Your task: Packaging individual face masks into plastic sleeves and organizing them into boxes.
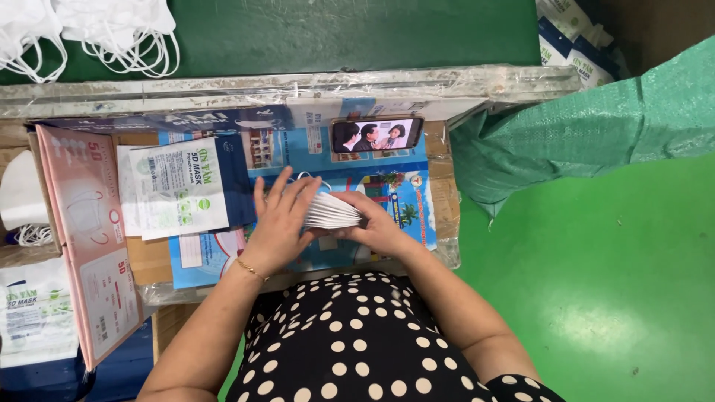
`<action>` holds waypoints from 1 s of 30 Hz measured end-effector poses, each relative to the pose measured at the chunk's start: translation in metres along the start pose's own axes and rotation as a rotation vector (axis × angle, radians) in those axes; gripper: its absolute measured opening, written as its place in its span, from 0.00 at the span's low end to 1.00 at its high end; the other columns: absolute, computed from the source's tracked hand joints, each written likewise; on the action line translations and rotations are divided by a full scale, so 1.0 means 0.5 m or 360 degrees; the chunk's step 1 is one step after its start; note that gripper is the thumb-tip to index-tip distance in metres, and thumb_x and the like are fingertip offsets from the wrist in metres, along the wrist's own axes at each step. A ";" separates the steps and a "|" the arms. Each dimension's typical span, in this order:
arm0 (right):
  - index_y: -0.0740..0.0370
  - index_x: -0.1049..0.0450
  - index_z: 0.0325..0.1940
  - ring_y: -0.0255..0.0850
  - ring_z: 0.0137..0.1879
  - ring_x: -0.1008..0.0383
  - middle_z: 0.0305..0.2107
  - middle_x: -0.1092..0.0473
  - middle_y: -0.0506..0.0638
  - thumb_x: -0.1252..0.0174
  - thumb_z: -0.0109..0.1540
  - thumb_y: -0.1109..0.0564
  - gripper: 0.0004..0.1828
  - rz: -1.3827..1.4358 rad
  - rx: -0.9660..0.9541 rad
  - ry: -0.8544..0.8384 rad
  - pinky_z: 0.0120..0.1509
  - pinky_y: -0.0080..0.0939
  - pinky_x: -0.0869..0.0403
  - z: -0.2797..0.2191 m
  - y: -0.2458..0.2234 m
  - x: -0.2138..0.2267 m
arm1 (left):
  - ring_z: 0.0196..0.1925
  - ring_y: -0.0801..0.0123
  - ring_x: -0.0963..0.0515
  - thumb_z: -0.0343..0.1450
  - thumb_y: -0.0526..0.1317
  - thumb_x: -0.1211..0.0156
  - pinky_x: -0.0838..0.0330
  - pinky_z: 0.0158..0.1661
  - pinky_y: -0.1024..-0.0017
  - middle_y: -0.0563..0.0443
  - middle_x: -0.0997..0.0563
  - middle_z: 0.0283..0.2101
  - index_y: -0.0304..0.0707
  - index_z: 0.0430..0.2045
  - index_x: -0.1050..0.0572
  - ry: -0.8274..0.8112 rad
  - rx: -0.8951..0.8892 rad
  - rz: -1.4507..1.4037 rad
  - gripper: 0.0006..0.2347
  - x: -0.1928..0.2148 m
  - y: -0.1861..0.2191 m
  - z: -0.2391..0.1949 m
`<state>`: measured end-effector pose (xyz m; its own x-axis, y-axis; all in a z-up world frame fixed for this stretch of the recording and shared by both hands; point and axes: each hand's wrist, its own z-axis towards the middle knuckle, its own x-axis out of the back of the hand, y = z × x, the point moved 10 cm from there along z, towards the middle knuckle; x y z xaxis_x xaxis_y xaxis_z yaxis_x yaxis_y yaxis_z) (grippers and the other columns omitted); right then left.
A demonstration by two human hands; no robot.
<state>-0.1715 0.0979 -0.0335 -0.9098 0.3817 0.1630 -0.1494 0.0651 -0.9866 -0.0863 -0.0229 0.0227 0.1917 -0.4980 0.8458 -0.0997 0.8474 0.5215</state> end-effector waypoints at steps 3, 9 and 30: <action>0.63 0.38 0.72 0.43 0.67 0.34 0.61 0.36 0.55 0.33 0.59 0.57 0.39 0.0110 0.0059 -0.0043 0.71 0.43 0.33 -0.008 -0.001 -0.003 | 0.69 0.49 0.36 0.56 0.41 0.24 0.60 0.69 0.36 0.46 0.31 0.58 0.48 0.68 0.41 0.0173 -0.0103 0.0045 0.42 -0.011 0.010 -0.005; 0.64 0.35 0.71 0.31 0.53 0.31 0.52 0.29 0.47 0.53 0.74 0.48 0.25 0.0724 -0.0321 0.0069 0.57 0.33 0.29 -0.033 0.100 0.011 | 0.58 0.49 0.31 0.62 0.41 0.25 0.55 0.70 0.36 0.45 0.31 0.50 0.42 0.65 0.38 0.0469 -0.0101 -0.0066 0.36 -0.031 -0.018 -0.029; 0.66 0.34 0.66 0.42 0.59 0.29 0.54 0.30 0.55 0.35 0.59 0.64 0.31 0.0149 -0.0073 -0.0078 0.64 0.41 0.29 -0.011 -0.014 -0.017 | 0.58 0.56 0.30 0.60 0.35 0.29 0.58 0.69 0.45 0.53 0.22 0.41 0.42 0.36 0.22 0.0048 0.0003 -0.0604 0.13 -0.036 -0.041 -0.002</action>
<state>-0.1605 0.0991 -0.0280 -0.9370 0.3424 0.0684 -0.0458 0.0736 -0.9962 -0.0866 -0.0309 -0.0033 0.2442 -0.7705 0.5888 -0.0177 0.6036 0.7971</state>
